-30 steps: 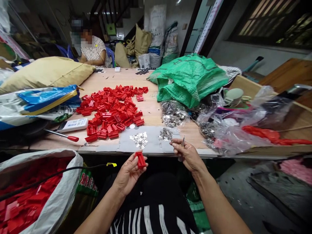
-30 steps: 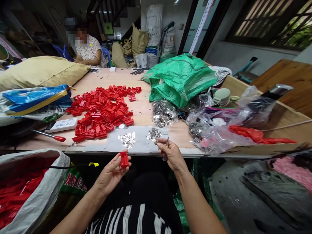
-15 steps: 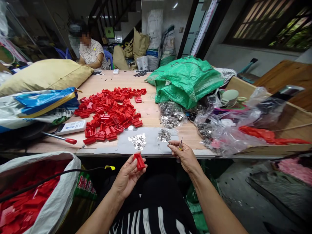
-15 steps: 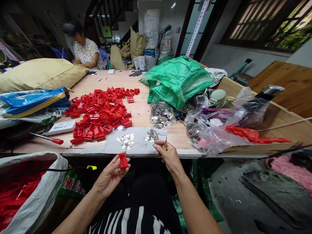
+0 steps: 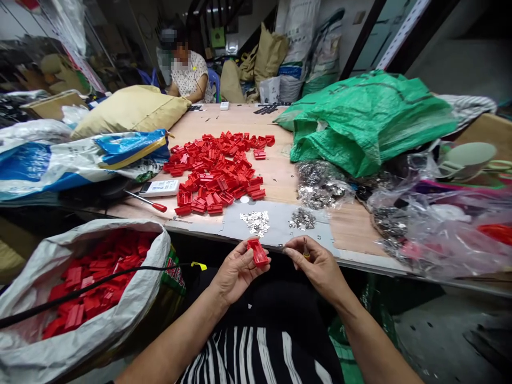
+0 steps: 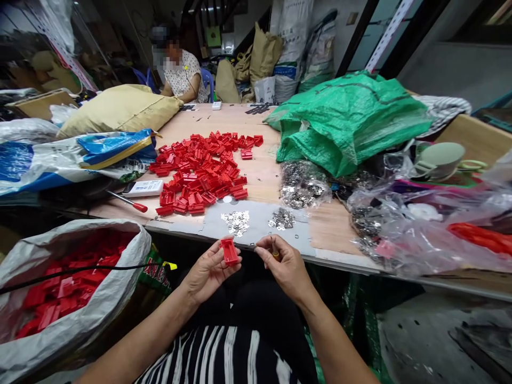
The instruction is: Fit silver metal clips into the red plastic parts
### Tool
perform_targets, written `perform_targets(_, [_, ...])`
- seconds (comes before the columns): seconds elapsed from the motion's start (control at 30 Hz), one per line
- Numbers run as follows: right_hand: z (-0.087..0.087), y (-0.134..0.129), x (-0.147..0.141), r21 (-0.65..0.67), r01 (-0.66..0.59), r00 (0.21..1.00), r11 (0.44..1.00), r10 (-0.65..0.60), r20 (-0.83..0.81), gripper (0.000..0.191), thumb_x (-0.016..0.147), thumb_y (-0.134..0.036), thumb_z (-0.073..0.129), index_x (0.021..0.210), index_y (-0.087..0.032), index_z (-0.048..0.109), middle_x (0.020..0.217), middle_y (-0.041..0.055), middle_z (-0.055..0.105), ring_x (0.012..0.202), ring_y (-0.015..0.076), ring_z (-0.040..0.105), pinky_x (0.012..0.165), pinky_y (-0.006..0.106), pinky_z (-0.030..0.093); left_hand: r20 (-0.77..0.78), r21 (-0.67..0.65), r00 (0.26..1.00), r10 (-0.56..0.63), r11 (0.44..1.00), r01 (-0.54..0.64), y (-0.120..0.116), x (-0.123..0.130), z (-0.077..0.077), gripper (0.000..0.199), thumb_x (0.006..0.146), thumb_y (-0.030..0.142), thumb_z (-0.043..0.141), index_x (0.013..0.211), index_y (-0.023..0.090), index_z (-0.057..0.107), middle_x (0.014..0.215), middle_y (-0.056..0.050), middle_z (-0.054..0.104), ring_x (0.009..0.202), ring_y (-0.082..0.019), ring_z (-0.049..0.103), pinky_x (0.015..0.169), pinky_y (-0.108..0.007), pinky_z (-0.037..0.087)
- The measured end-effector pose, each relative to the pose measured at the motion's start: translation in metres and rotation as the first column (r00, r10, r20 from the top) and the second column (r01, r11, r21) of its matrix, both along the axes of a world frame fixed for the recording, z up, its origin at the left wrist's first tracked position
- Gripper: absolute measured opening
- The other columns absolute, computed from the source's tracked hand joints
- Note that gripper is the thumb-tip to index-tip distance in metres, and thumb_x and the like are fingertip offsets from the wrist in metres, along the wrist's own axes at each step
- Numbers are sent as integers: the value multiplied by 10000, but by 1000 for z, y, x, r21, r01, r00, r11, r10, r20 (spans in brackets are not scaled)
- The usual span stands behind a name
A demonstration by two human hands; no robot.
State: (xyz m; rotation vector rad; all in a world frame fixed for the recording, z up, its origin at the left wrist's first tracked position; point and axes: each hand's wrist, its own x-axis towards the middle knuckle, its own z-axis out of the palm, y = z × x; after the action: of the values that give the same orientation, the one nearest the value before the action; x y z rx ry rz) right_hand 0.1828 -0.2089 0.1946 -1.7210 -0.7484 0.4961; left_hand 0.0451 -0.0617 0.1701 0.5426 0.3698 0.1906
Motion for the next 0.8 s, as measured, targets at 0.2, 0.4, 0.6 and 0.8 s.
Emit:
perform_targets(0.2, [6, 17, -6, -36, -109, 982, 993, 113, 150, 178, 852, -393, 624, 859, -220, 666, 664, 9, 616, 564, 151, 526, 553, 270, 442, -7, -15, 999, -54, 998, 54, -1, -2, 0, 373, 833, 276, 648, 1170, 128, 588, 883, -92, 698, 726, -160, 688, 723, -280, 553])
perform_targets(0.4, [10, 25, 0, -27, -330, 872, 944, 316, 373, 145, 911, -278, 547, 911, -242, 687, 874, 51, 687, 805, 196, 634, 739, 306, 503, -21, -73, 989, -144, 987, 142, -3, -3, 3, 316, 822, 314, 653, 1074, 125, 629, 779, -61, 659, 599, -120, 636, 625, -243, 525])
perform_targets(0.6, [13, 23, 3, -62, -393, 807, 917, 377, 454, 149, 909, -241, 542, 911, -239, 692, 854, 55, 687, 781, 188, 639, 717, 305, 516, -53, -68, 980, -192, 980, 188, -4, -3, 5, 243, 845, 289, 609, 1005, 110, 646, 726, -52, 633, 593, -127, 634, 603, -241, 517])
perform_targets(0.8, [15, 19, 4, -83, -341, 809, 936, 337, 481, 161, 908, -268, 533, 895, -237, 691, 837, 66, 685, 769, 199, 635, 712, 321, 523, -52, -68, 981, -188, 980, 185, -3, -3, 4, 247, 843, 290, 614, 1001, 103, 648, 740, -60, 634, 586, -126, 633, 593, -243, 519])
